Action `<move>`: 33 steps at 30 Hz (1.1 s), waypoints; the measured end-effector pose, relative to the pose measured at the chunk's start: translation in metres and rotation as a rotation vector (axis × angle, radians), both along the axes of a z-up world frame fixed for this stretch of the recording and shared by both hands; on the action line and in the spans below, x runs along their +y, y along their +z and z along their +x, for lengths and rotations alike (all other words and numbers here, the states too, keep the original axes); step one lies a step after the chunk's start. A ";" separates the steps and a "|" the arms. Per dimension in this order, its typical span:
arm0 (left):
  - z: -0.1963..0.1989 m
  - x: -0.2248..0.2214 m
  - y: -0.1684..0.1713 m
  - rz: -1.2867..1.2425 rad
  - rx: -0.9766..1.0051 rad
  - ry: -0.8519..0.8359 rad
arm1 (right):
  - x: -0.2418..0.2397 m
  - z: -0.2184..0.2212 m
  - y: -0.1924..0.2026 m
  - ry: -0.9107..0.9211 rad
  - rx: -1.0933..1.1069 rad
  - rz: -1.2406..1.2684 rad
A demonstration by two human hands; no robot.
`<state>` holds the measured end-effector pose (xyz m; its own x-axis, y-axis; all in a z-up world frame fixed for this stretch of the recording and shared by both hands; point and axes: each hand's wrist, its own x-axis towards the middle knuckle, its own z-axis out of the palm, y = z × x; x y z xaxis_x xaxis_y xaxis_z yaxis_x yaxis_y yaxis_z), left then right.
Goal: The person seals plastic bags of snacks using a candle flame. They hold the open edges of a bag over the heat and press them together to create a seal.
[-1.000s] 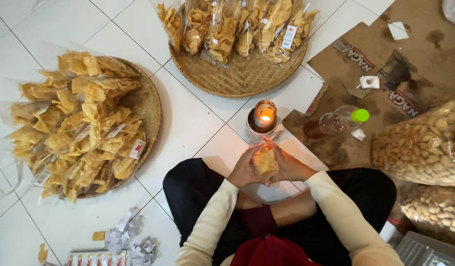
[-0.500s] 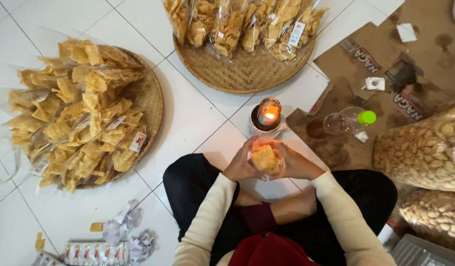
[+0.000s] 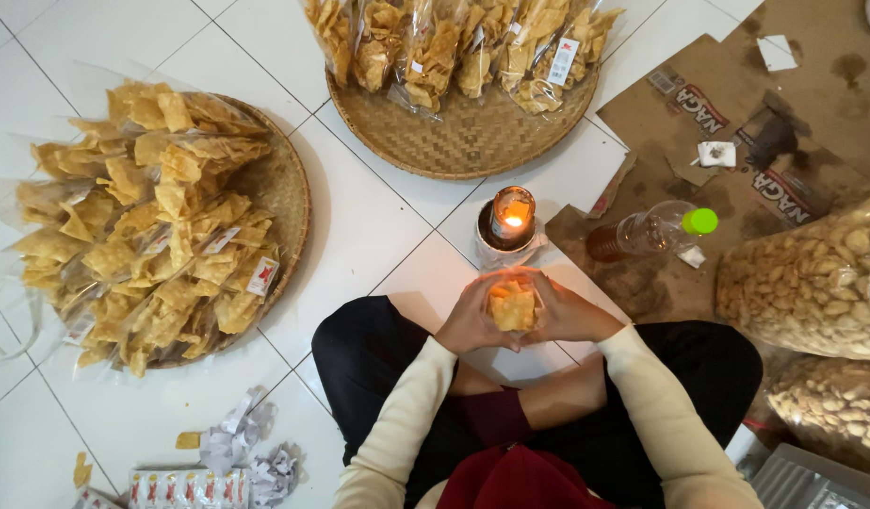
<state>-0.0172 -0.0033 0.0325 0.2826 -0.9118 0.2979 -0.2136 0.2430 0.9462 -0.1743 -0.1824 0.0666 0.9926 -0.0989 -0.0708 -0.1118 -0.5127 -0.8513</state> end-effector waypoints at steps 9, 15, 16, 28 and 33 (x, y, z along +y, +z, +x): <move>0.002 0.005 0.003 0.155 0.022 0.065 | 0.007 0.002 0.005 -0.049 0.007 -0.102; 0.014 0.002 -0.022 0.029 -0.013 0.134 | 0.002 0.004 0.022 -0.060 -0.137 -0.001; 0.014 0.001 -0.028 0.017 -0.022 0.150 | 0.001 0.005 0.021 -0.074 -0.167 0.008; 0.005 -0.001 -0.031 -0.034 0.047 0.212 | -0.007 0.006 -0.001 -0.163 -0.144 -0.127; -0.004 -0.003 -0.033 0.012 0.011 0.313 | 0.013 0.014 0.005 -0.114 -0.218 -0.388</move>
